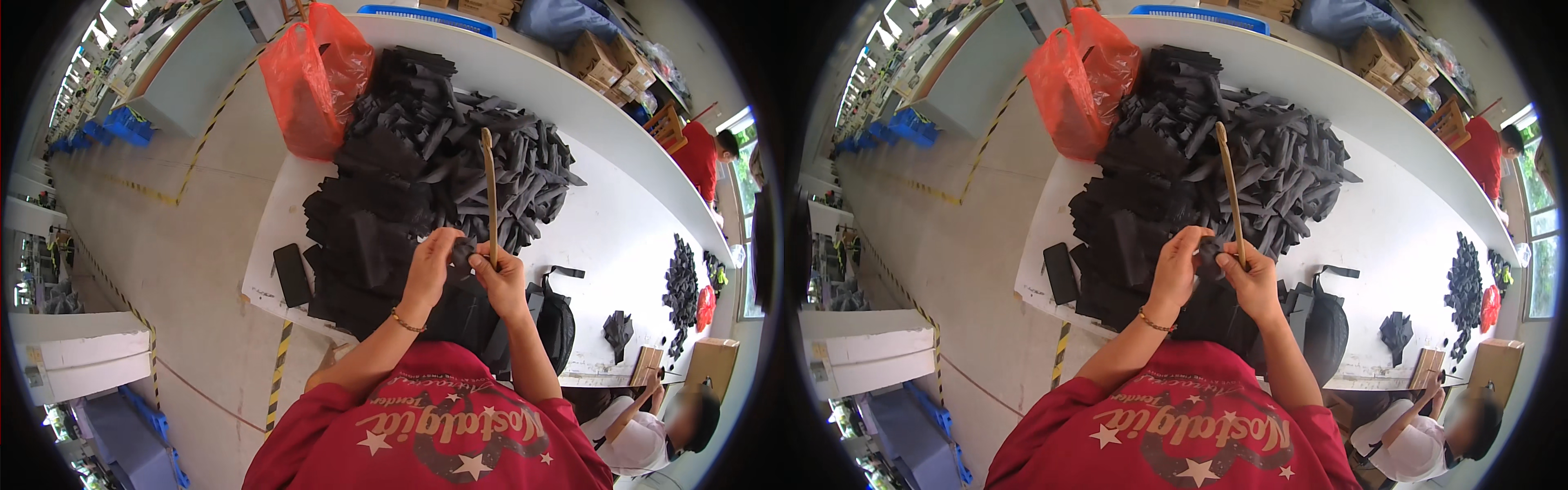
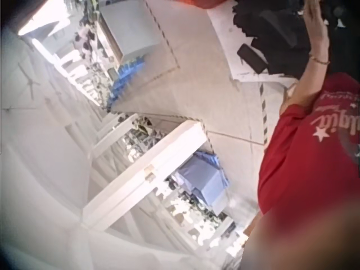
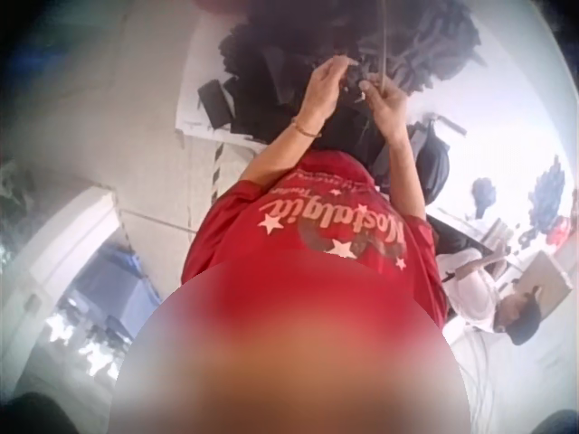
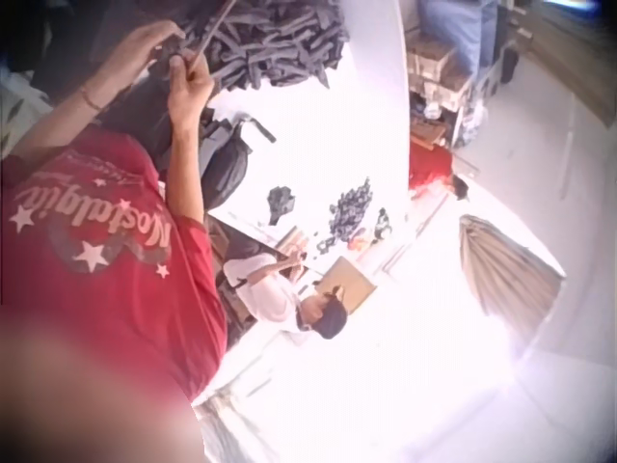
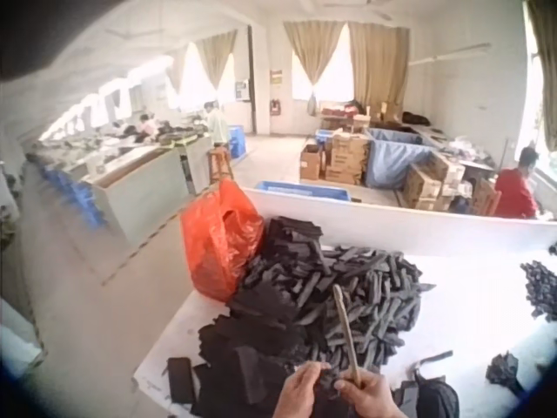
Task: Using a wooden stick to scrape and clean black fabric components on a factory workbench.
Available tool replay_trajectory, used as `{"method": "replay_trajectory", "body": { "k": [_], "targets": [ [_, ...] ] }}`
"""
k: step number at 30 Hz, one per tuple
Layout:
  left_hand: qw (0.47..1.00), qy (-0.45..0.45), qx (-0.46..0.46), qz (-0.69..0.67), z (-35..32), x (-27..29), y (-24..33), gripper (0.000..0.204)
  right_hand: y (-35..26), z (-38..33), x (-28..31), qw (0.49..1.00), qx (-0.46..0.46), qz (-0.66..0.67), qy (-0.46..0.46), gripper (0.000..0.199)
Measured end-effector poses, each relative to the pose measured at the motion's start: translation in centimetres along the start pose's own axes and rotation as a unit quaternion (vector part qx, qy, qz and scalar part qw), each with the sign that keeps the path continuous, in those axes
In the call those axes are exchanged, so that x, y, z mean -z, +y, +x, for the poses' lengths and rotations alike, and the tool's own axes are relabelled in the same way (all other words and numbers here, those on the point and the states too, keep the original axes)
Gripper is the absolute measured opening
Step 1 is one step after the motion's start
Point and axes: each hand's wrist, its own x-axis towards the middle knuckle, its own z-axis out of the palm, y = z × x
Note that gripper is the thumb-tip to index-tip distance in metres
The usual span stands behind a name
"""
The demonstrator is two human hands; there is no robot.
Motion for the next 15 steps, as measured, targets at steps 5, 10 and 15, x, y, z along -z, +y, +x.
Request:
{"method": "replay_trajectory", "body": {
  "k": [5,10,15],
  "targets": [
    [0.99,0.091,-0.041,0.099,0.7,0.2,0.3,0.034,1.0,-0.3,-0.4,1.0,0.002,-0.014,-0.012,0.01],
    [0.988,0.112,0.07,-0.079,0.9,0.1,0.4,0.035,1.3,0.1,-1.4,0.999,0.02,-0.031,-0.027,0.01],
    [0.977,0.101,-0.103,0.157,0.9,1.2,1.1,0.036,1.8,0.5,-0.8,0.999,-0.033,0.003,-0.036,0.012]
  ]
}}
